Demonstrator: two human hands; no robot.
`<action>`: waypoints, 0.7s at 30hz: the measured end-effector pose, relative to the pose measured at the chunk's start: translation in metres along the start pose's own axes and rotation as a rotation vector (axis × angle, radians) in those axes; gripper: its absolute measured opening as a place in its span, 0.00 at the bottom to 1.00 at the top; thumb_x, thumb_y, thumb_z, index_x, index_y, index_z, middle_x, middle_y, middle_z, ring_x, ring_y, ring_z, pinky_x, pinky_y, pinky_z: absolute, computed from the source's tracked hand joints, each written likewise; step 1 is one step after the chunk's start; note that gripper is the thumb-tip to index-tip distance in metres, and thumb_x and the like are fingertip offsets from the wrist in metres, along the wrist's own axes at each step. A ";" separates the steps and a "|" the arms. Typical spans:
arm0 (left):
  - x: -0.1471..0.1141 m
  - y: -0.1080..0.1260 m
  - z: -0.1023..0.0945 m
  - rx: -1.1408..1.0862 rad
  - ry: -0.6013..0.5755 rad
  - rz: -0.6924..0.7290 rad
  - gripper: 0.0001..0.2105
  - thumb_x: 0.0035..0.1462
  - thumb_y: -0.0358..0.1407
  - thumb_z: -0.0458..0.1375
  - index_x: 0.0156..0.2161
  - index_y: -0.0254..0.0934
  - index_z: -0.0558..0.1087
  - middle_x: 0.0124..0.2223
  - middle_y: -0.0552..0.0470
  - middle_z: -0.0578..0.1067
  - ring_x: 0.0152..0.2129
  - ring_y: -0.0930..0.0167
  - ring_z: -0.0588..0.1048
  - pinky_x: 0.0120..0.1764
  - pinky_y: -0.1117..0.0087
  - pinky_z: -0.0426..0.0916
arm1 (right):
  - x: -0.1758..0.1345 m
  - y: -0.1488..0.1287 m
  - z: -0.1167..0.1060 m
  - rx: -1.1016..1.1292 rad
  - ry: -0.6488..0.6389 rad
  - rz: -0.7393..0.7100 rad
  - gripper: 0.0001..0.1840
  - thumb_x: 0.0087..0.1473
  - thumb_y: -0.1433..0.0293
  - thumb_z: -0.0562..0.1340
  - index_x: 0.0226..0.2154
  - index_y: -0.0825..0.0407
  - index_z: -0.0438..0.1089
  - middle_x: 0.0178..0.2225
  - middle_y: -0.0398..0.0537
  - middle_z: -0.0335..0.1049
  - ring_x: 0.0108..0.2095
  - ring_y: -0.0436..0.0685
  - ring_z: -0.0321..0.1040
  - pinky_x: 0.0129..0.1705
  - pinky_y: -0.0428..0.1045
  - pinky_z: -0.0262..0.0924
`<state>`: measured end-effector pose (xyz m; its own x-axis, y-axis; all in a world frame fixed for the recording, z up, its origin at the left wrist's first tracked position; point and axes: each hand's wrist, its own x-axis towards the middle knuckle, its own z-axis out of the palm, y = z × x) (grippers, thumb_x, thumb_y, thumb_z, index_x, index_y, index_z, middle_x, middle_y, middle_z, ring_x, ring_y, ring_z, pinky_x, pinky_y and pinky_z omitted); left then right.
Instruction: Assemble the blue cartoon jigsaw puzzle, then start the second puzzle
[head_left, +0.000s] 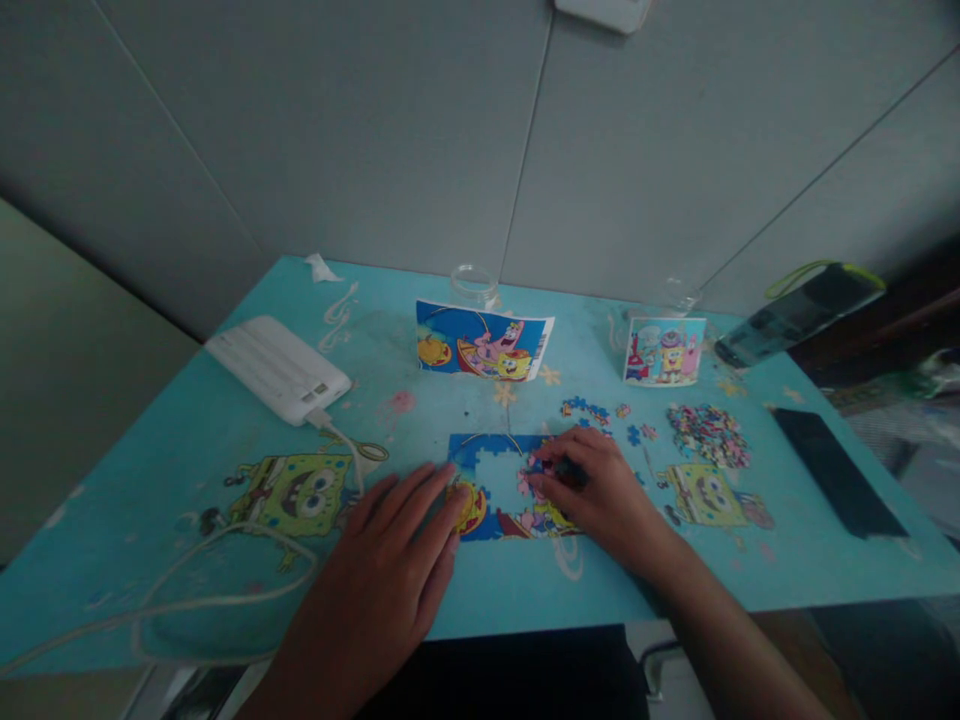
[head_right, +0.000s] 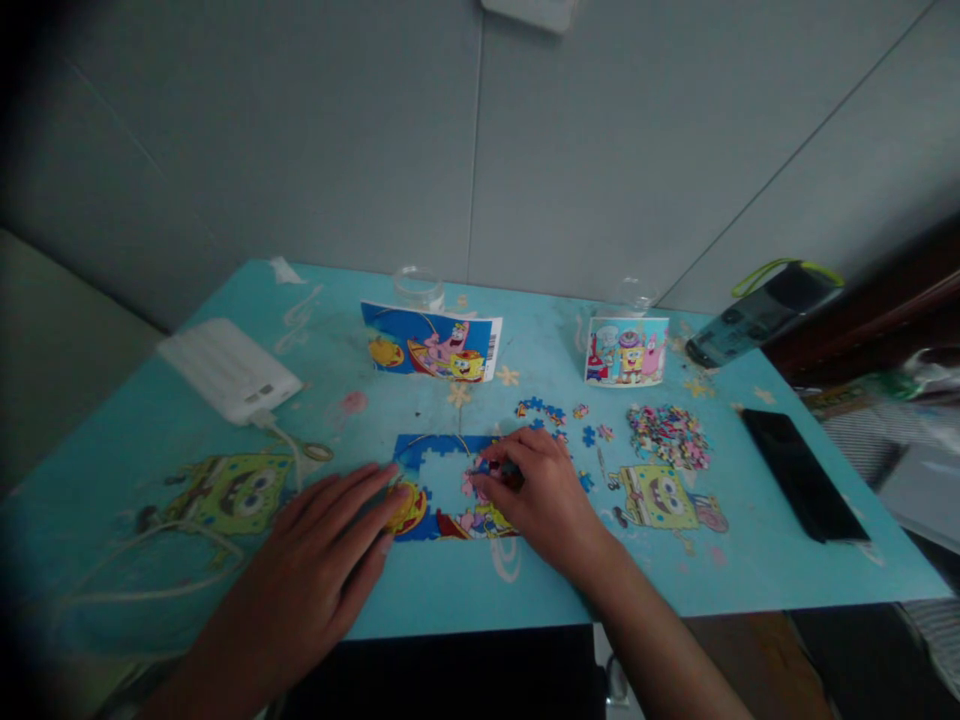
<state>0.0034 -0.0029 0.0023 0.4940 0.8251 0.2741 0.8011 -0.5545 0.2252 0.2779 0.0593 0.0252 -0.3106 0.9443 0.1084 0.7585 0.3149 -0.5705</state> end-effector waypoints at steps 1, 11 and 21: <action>0.000 0.000 0.000 0.001 -0.006 0.001 0.20 0.67 0.33 0.52 0.63 0.40 0.66 0.67 0.46 0.65 0.62 0.59 0.63 0.62 0.49 0.58 | 0.000 0.000 0.000 0.001 0.008 0.007 0.09 0.57 0.64 0.70 0.41 0.46 0.77 0.40 0.49 0.73 0.44 0.61 0.70 0.47 0.56 0.62; 0.002 -0.001 0.000 0.008 -0.002 0.008 0.21 0.66 0.32 0.53 0.63 0.41 0.66 0.67 0.47 0.65 0.62 0.58 0.63 0.62 0.49 0.58 | -0.001 0.004 -0.004 0.004 0.079 0.032 0.13 0.55 0.63 0.71 0.42 0.48 0.75 0.40 0.49 0.74 0.43 0.61 0.70 0.47 0.56 0.63; 0.000 -0.002 0.002 0.015 -0.022 0.009 0.22 0.67 0.34 0.53 0.64 0.41 0.65 0.67 0.47 0.64 0.63 0.58 0.63 0.62 0.47 0.58 | -0.004 0.006 -0.001 -0.016 0.056 -0.012 0.09 0.58 0.66 0.68 0.43 0.45 0.77 0.40 0.48 0.73 0.44 0.61 0.70 0.47 0.57 0.63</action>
<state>0.0024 -0.0013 0.0005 0.5081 0.8225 0.2554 0.8016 -0.5601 0.2090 0.2840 0.0578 0.0218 -0.2874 0.9442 0.1608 0.7643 0.3273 -0.5557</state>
